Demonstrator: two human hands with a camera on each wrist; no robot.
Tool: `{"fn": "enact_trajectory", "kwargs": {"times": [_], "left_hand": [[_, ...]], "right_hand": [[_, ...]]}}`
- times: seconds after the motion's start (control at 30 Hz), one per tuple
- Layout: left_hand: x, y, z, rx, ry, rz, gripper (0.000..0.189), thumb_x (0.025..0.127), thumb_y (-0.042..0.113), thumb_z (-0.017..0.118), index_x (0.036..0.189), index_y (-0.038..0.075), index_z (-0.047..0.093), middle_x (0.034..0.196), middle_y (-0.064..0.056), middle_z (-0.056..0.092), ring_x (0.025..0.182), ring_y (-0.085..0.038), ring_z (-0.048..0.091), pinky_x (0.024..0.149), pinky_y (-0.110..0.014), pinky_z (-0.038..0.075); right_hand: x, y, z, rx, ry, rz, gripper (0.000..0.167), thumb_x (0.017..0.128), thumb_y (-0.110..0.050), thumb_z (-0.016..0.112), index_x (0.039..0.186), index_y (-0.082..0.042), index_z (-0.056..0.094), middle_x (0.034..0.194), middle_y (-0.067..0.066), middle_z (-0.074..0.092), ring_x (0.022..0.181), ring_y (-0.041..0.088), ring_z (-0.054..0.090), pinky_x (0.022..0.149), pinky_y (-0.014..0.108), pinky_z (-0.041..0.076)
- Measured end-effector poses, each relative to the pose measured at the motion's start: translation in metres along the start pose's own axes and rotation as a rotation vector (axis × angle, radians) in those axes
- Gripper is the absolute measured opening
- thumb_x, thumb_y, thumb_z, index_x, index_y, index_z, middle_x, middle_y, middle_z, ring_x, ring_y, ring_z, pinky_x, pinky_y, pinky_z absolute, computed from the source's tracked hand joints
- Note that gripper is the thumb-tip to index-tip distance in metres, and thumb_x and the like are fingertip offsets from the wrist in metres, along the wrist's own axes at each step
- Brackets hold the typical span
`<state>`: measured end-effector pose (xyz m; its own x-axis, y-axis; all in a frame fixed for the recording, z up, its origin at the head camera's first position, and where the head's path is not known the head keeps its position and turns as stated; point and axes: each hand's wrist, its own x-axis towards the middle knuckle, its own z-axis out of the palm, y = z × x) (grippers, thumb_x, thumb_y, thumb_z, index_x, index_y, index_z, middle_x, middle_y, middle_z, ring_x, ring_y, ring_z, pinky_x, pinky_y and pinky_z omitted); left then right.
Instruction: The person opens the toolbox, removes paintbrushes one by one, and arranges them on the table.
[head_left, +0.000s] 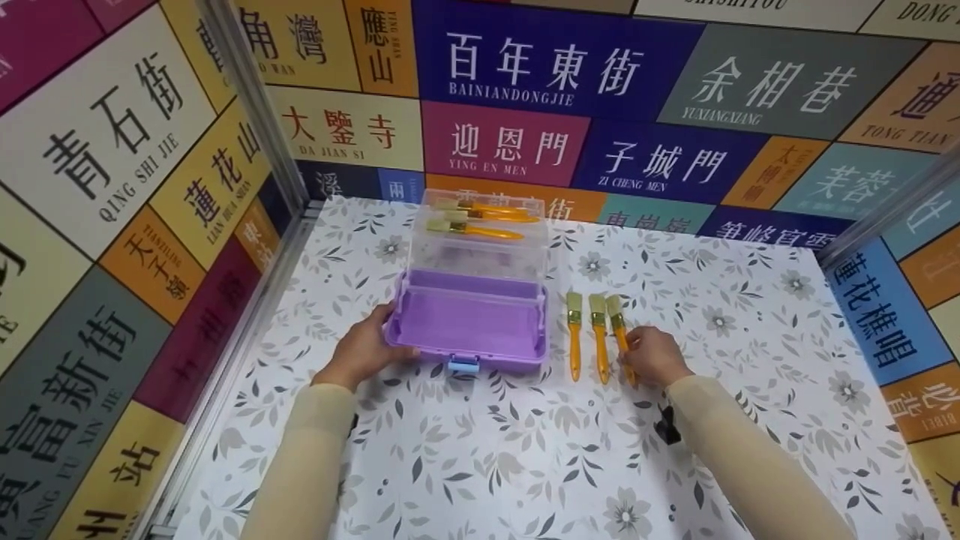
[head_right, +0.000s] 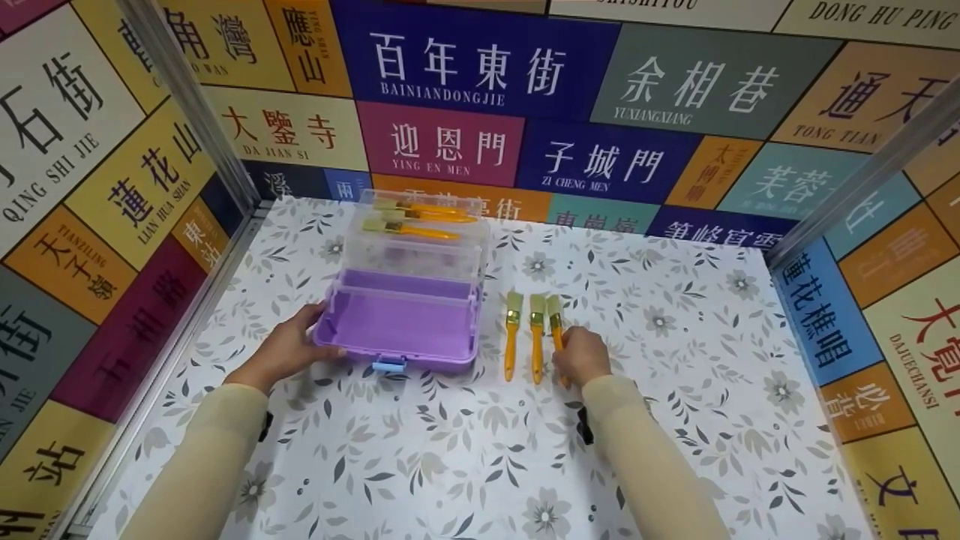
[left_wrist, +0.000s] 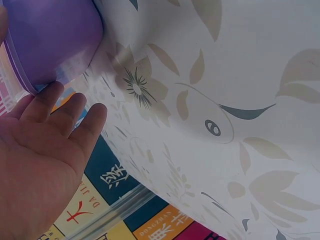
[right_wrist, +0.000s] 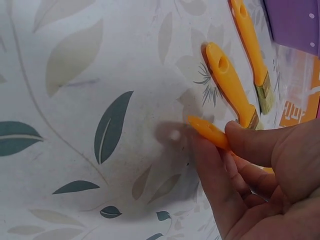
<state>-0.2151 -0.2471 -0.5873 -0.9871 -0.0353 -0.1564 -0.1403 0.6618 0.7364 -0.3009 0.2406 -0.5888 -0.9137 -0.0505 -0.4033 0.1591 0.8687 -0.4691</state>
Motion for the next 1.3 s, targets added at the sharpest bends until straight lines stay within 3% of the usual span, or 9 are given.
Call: {"fn": "enact_trajectory", "kwargs": {"times": [0.43, 0.73, 1.07, 1.3], "left_hand": [[0.0002, -0.0004, 0.0005, 0.001, 0.004, -0.001, 0.097, 0.071, 0.043, 0.088, 0.151, 0.016, 0.04, 0.141, -0.015, 0.055, 0.127, -0.036, 0.052, 0.106, -0.054, 0.04], [-0.0012, 0.0023, -0.0008, -0.017, -0.009, -0.023, 0.101, 0.071, 0.047, 0.088, 0.153, 0.016, 0.037, 0.146, -0.013, 0.051, 0.131, -0.034, 0.049, 0.107, -0.052, 0.038], [-0.0013, 0.0022, -0.0006, -0.018, -0.005, -0.015, 0.1, 0.071, 0.045, 0.089, 0.152, 0.016, 0.038, 0.145, -0.013, 0.052, 0.13, -0.035, 0.049, 0.107, -0.052, 0.039], [-0.0012, 0.0021, -0.0005, -0.018, -0.005, -0.014, 0.098, 0.071, 0.044, 0.089, 0.151, 0.016, 0.04, 0.143, -0.013, 0.053, 0.13, -0.035, 0.049, 0.108, -0.053, 0.038]], "right_hand": [[0.0003, 0.0034, 0.0007, -0.003, -0.005, 0.029, 0.038, 0.091, -0.014, 0.071, 0.122, 0.004, 0.058, 0.102, 0.017, 0.063, 0.081, 0.027, 0.06, 0.062, 0.032, 0.052], [-0.0036, 0.0088, 0.0001, -0.057, 0.065, -0.079, 0.04, 0.089, -0.014, 0.072, 0.12, 0.008, 0.06, 0.1, 0.019, 0.067, 0.086, 0.03, 0.063, 0.071, 0.041, 0.054], [-0.0025, 0.0084, 0.0005, -0.057, 0.049, -0.044, 0.038, 0.09, -0.015, 0.071, 0.119, 0.008, 0.061, 0.098, 0.017, 0.068, 0.084, 0.028, 0.062, 0.072, 0.039, 0.053], [-0.0033, 0.0075, -0.0003, -0.04, 0.034, -0.006, 0.037, 0.091, -0.016, 0.07, 0.12, 0.005, 0.061, 0.102, 0.017, 0.065, 0.082, 0.026, 0.061, 0.062, 0.033, 0.053]]}}
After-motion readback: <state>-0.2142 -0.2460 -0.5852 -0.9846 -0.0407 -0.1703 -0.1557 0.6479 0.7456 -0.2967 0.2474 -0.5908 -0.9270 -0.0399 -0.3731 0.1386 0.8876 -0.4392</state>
